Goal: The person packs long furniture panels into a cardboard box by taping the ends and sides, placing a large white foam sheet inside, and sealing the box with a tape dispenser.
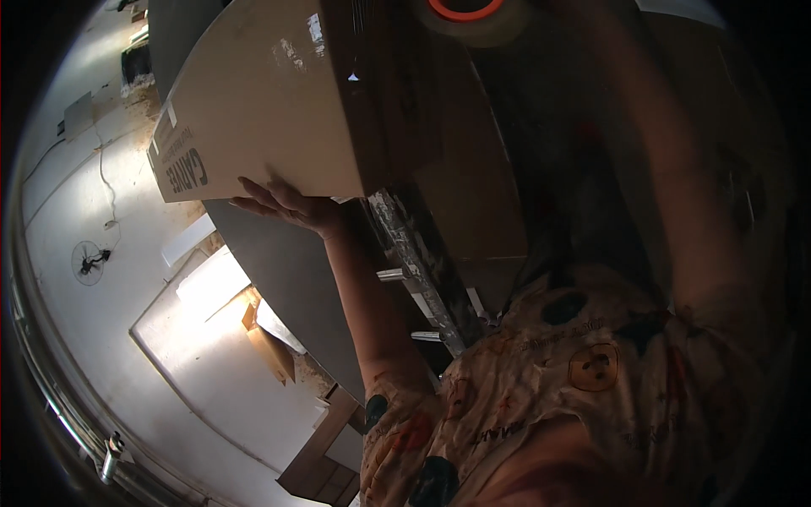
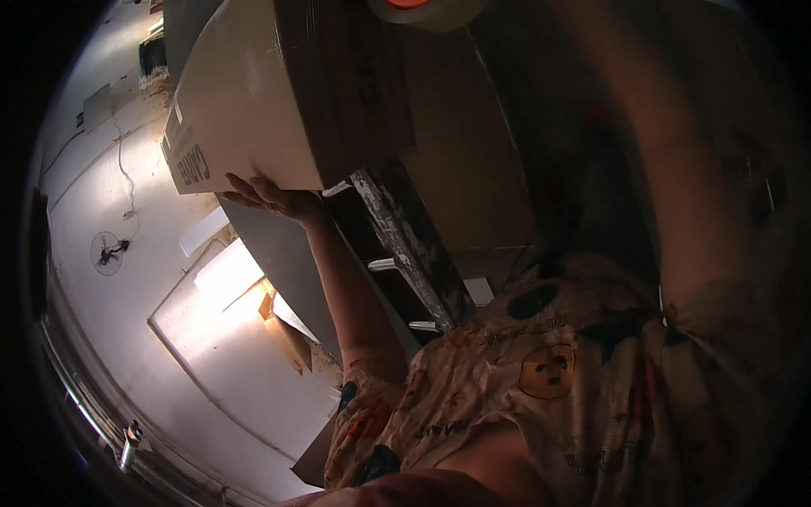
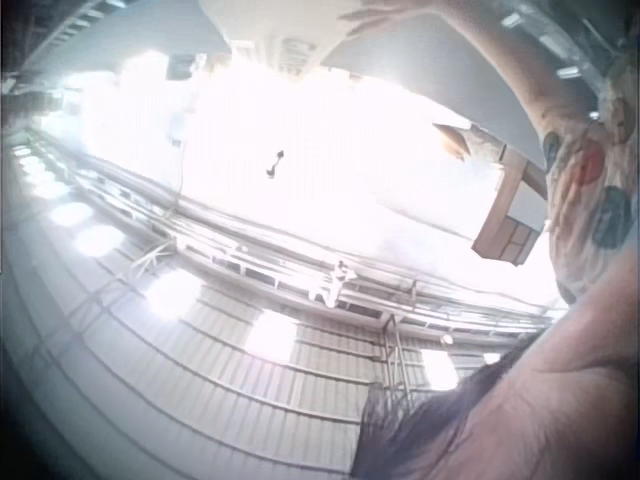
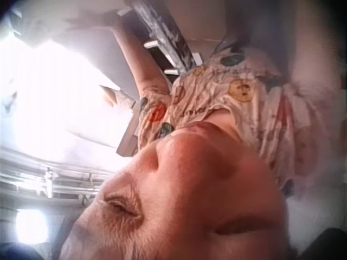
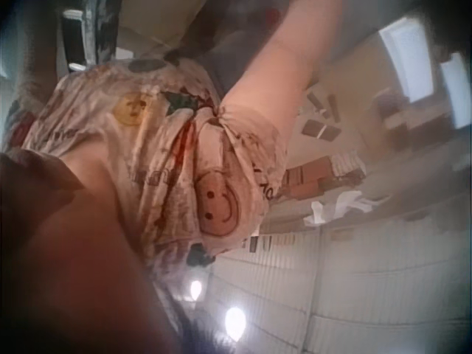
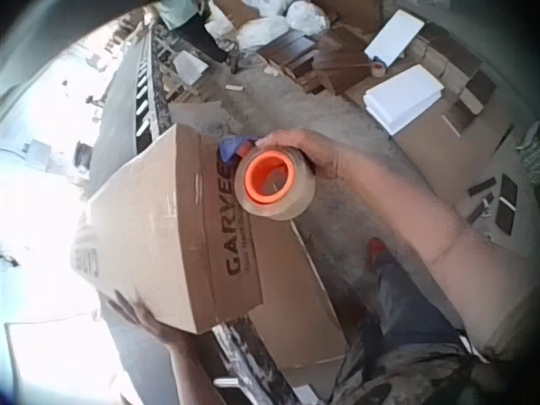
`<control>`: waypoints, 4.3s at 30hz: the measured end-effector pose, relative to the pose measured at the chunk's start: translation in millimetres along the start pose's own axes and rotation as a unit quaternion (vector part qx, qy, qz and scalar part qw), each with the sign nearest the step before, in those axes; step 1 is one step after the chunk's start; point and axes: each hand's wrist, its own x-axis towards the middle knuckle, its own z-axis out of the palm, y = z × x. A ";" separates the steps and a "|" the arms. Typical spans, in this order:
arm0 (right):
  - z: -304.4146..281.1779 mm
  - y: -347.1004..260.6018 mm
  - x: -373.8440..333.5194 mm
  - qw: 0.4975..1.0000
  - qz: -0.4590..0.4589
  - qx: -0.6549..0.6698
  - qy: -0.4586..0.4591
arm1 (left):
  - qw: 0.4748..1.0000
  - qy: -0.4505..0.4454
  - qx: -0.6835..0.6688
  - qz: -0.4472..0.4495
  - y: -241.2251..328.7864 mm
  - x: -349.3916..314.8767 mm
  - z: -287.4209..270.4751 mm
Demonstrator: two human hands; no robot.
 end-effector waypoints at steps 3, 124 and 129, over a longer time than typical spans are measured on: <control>33.0 31.9 -31.1 0.995 -0.061 0.008 0.074 | 0.978 -0.108 0.093 0.154 1.0 12.9 -17.4; -714.4 -220.5 1888.6 0.857 0.465 0.006 0.220 | 0.739 -0.495 0.039 -0.455 -489.2 1209.0 1536.3; -810.6 -80.1 1947.0 0.886 0.435 -0.026 0.158 | 0.729 -0.428 0.051 -0.532 -580.2 1207.9 1669.4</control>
